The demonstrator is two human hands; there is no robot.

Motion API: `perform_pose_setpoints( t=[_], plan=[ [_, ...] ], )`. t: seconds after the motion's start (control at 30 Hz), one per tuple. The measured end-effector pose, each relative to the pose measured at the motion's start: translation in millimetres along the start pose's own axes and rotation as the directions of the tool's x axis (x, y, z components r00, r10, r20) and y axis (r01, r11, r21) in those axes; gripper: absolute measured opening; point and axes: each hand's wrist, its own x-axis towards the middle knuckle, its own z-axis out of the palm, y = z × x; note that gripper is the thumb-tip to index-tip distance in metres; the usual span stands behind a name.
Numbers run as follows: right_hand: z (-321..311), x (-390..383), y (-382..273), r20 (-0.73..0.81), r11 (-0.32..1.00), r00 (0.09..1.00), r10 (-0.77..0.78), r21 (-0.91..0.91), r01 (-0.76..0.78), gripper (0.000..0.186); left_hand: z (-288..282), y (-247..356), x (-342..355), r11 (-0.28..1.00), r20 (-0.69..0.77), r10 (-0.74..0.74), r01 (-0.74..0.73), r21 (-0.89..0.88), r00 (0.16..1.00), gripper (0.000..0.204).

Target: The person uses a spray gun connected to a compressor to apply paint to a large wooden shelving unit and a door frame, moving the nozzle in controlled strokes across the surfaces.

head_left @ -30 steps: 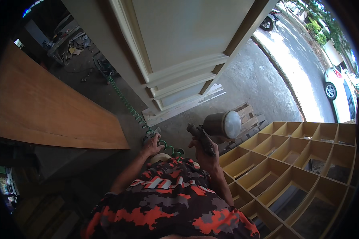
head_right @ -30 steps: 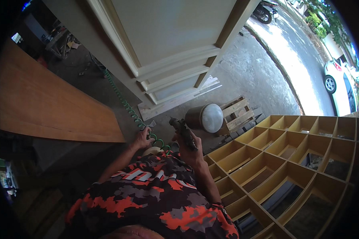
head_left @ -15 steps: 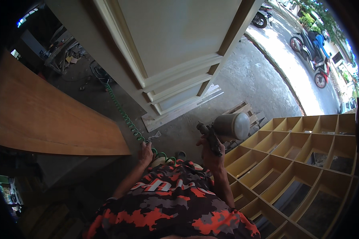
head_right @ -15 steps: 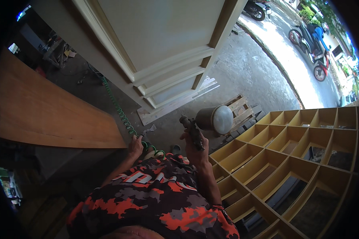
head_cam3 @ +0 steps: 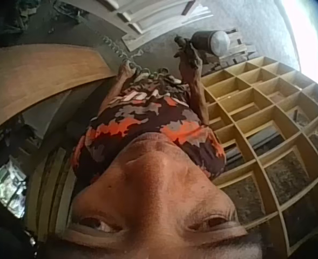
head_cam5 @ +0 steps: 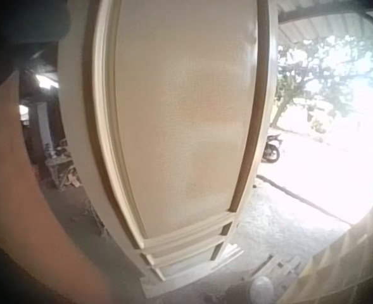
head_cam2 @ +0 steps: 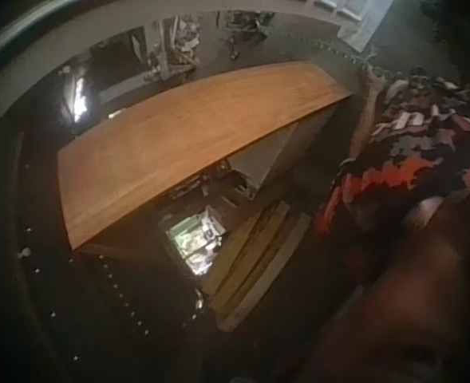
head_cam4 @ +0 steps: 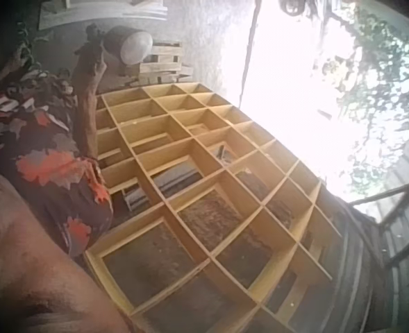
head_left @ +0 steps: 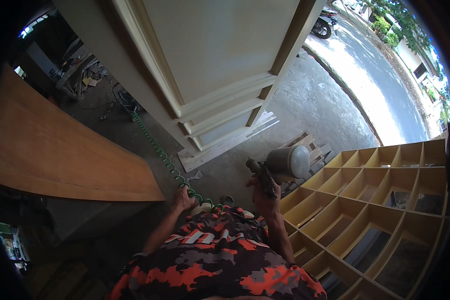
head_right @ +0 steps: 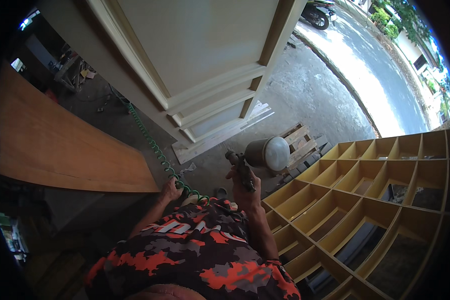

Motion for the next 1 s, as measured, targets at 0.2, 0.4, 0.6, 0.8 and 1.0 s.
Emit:
perform_pose_setpoints(
  t=[0.2, 0.4, 0.6, 0.8, 1.0],
  plan=[
    [-1.0, 1.1, 8.0, 0.011, 0.997, 1.000, 0.013, -0.074, -0.012, 0.015, -1.9, 15.0, -12.9, 0.999, 0.090, -0.016, 0.021, -0.049, 0.996, 0.045],
    [3.0, 4.0, 15.5, 0.000, 0.990, 0.993, -0.115, -0.085, 0.114, 0.015, 12.8, 0.6, -13.9, 0.994, 0.165, -0.097, 0.088, 0.059, 0.981, 0.047],
    [1.7, 1.9, 7.3, -0.004, 0.997, 1.000, -0.010, -0.077, 0.009, 0.012, 15.5, -3.3, -11.1, 0.992, 0.187, -0.121, 0.112, 0.056, 0.975, 0.051],
    [2.0, 1.4, 8.5, 0.001, 0.998, 0.999, 0.040, -0.053, -0.040, 0.011, 14.7, -2.8, -6.4, 0.987, 0.205, -0.140, 0.119, 0.111, 0.969, 0.052],
    [-0.1, 3.0, 14.3, 0.014, 0.996, 0.999, -0.032, -0.084, 0.033, 0.010, 10.6, 3.2, -8.7, 0.990, 0.202, -0.127, 0.112, 0.082, 0.971, 0.052]
  ],
)
